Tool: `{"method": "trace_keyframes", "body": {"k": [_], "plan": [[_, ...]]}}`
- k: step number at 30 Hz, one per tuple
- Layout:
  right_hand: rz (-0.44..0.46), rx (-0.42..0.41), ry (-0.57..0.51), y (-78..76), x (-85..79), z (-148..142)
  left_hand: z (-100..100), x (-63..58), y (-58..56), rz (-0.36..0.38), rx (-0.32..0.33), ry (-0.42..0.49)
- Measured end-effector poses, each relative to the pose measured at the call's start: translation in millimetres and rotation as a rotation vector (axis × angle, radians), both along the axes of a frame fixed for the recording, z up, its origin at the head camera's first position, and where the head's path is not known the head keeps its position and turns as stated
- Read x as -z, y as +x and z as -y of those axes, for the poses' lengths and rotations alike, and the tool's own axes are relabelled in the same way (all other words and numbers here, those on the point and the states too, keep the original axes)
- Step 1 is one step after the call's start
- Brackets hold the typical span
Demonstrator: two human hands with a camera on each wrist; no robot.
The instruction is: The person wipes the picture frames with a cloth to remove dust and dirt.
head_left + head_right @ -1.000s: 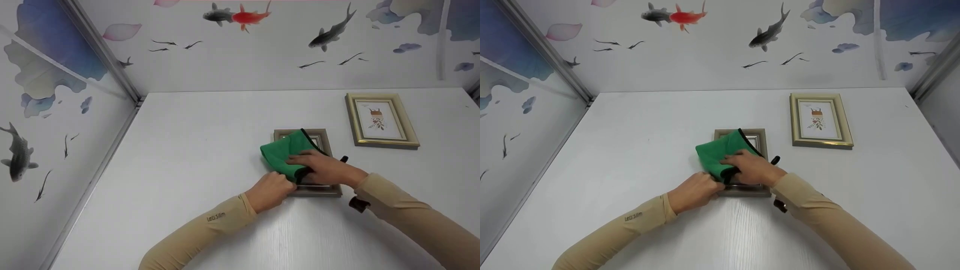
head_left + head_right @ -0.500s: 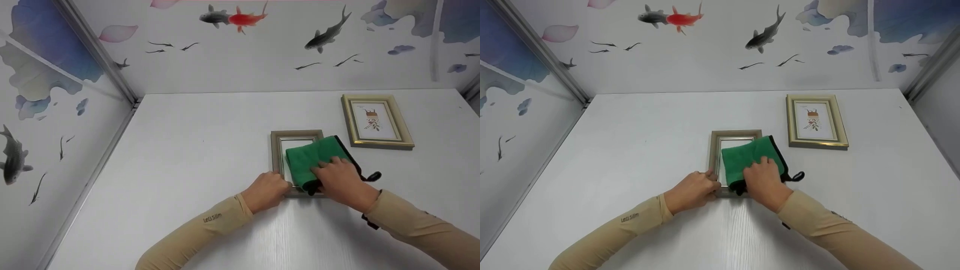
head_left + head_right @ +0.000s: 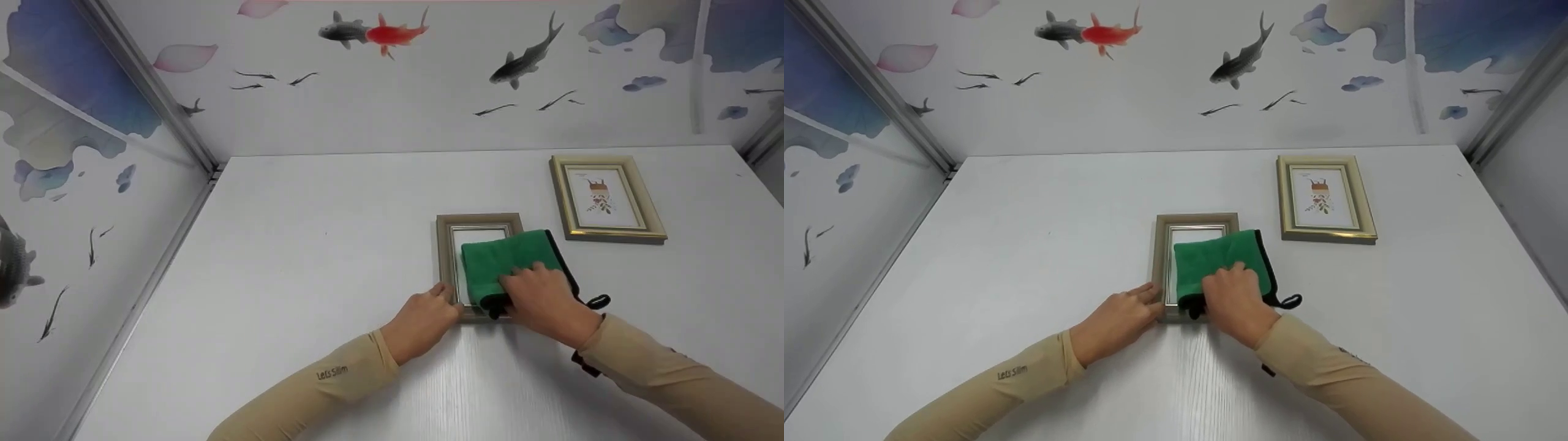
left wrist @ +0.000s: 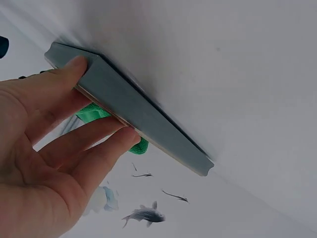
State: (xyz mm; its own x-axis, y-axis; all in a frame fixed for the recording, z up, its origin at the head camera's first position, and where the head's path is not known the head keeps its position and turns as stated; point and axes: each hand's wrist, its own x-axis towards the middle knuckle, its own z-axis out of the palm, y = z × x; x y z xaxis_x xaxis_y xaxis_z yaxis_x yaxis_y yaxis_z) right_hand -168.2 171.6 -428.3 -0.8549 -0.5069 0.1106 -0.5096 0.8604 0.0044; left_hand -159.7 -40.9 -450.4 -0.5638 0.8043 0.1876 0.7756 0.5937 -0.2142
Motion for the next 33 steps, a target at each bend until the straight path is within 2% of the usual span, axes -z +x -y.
{"method": "trace_keyframes", "body": {"k": [5,9,13,17,20,23,26,28,30,33], "plan": [[0.017,0.013,-0.027,-4.5,0.5,12,1,1.3,-1.4,0.028,0.02,0.013],[0.064,-0.017,-0.132,-13.8,3.1,21,2,1.2,-5.3,0.081,0.037,0.026],[0.205,-0.098,-0.29,-24.9,5.6,23,2,-0.3,-6.6,0.122,0.056,0.028],[0.377,-0.218,-0.426,-34.7,7.2,17,3,-1.7,-6.2,0.141,0.05,0.014],[0.48,-0.277,-0.46,-37.8,5.7,8,4,-1.2,-5.8,0.153,0.043,0.029],[0.529,-0.304,-0.426,-36.2,2.5,-2,5,-0.1,-5.6,0.153,0.042,0.053],[0.501,-0.299,-0.347,-30.4,-2.3,-11,5,1.1,-5.8,0.136,0.042,0.06],[0.43,-0.298,-0.275,-25.3,-4.8,-17,5,1.5,-5.8,0.128,0.038,0.059],[0.326,-0.282,-0.2,-18.4,-6.6,-21,4,1.6,-6.5,0.121,0.033,0.064],[0.121,-0.223,-0.092,-5.0,-5.1,-22,3,1.0,-7.9,0.132,0.025,0.083]]}}
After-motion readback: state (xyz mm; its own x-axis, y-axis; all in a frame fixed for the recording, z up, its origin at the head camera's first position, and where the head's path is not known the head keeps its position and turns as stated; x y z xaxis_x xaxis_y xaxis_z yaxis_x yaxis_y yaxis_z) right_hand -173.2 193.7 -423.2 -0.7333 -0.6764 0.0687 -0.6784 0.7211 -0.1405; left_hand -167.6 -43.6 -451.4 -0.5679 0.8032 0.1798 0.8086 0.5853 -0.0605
